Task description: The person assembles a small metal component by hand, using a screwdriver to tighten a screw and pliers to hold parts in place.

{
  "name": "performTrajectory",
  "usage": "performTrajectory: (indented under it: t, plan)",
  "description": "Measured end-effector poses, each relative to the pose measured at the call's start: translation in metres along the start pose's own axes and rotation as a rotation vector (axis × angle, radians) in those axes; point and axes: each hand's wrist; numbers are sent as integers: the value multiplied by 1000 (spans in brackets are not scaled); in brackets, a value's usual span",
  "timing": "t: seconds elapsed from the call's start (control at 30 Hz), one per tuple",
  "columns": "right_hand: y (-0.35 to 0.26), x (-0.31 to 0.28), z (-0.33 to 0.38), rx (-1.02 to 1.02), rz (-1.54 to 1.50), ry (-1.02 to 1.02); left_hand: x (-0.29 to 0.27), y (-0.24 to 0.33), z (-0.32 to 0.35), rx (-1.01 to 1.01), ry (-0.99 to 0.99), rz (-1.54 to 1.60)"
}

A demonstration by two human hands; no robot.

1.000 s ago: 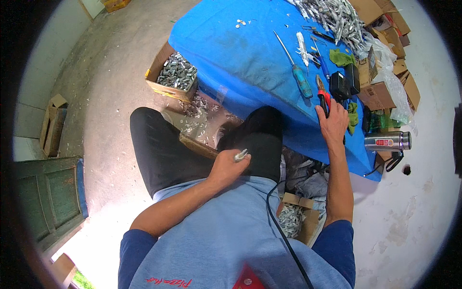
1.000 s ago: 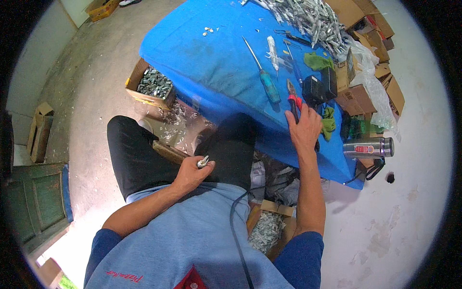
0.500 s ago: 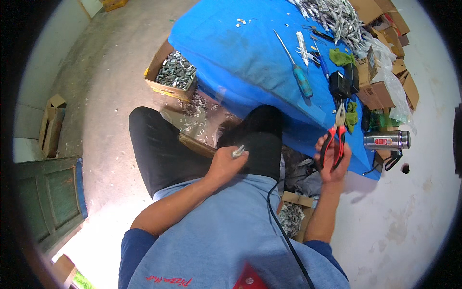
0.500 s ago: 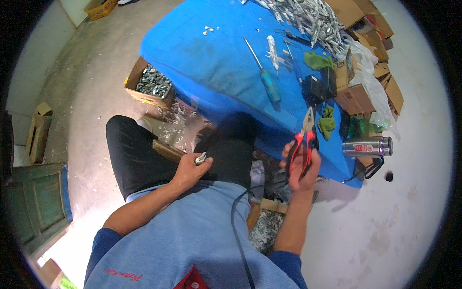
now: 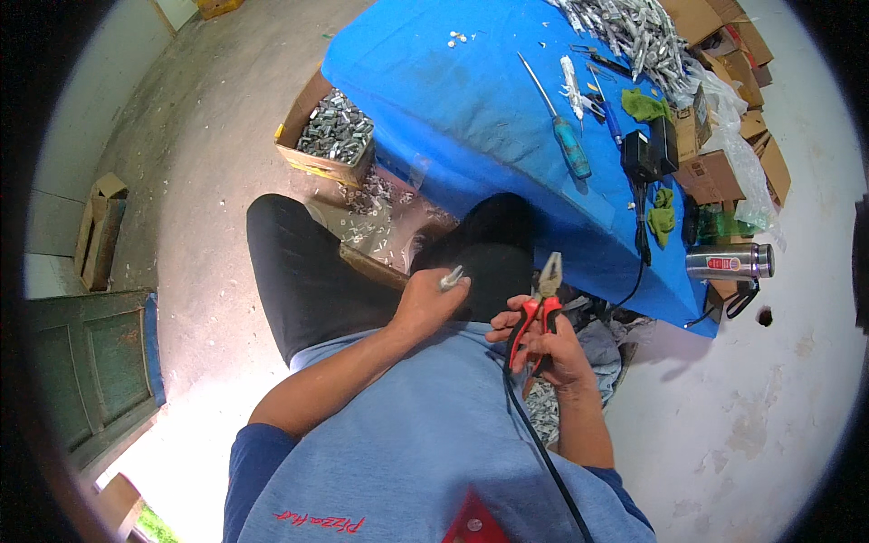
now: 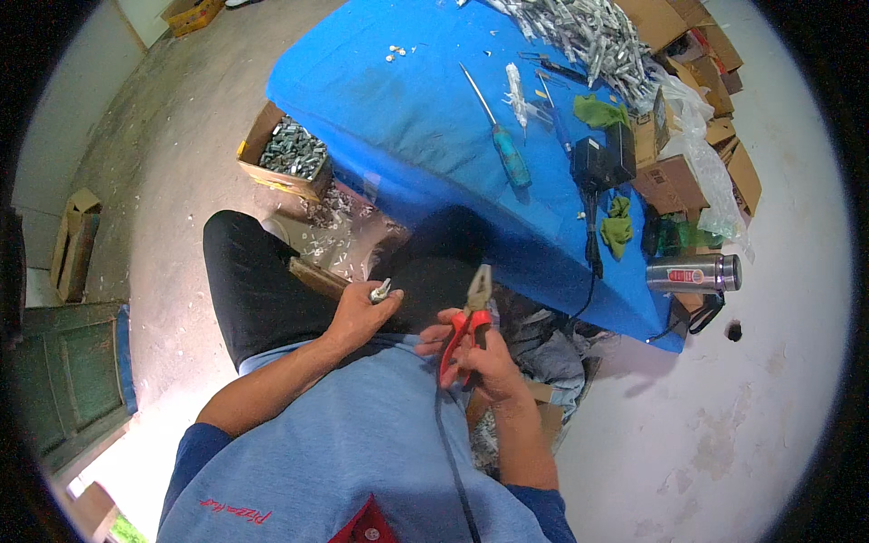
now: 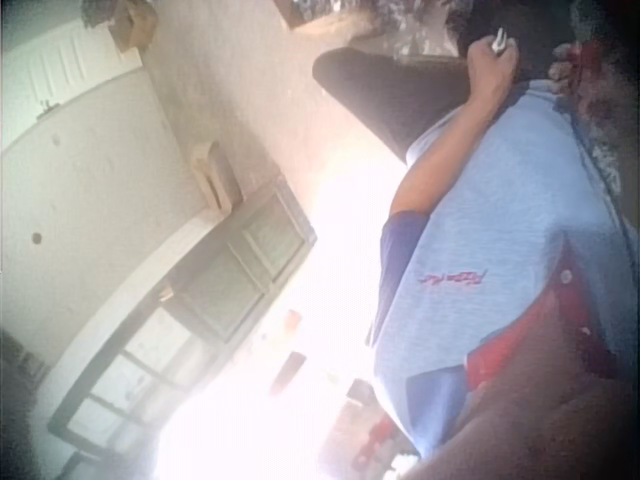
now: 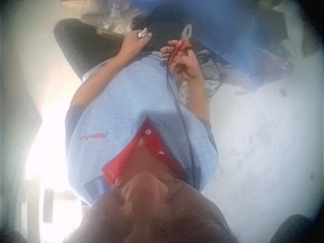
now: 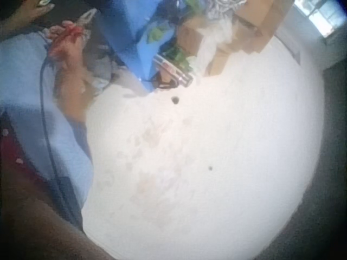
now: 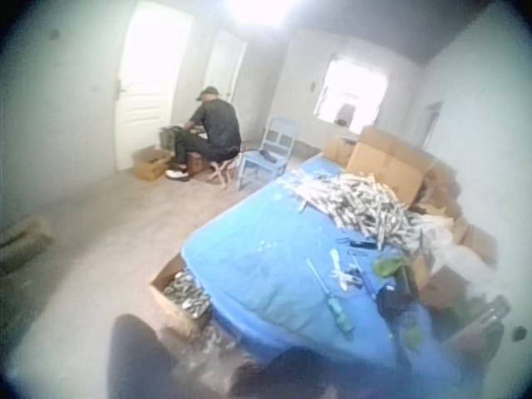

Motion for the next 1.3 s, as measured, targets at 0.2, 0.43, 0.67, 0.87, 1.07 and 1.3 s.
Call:
performTrajectory:
  t: [0.2, 0.43, 0.67, 0.87, 1.07, 1.3]
  plan:
    - [9, -5, -2, 68, 616, -122, 1, -2, -2, -6, -18, -1]
    - [24, 8, 1, 23, 1252, -152, -1, -3, -2, -5, 52, -60]
    - [26, 20, -9, 5, 1465, -153, -2, 3, 0, -32, 73, -169]
    - [33, 22, -15, -4, 1517, -139, 2, -1, -1, 15, 143, -236]
    - [36, 28, -17, 15, 1595, -101, 1, 0, -2, 24, 152, -265]
    - [34, 38, -21, 84, 1673, -91, 2, -2, -3, -4, 138, -249]
Point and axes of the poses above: each hand's wrist, its own z-axis away from the middle knuckle, its own x-axis out of the palm, y = z × x, and after that the axes turned 14 degrees about -x, right-handed
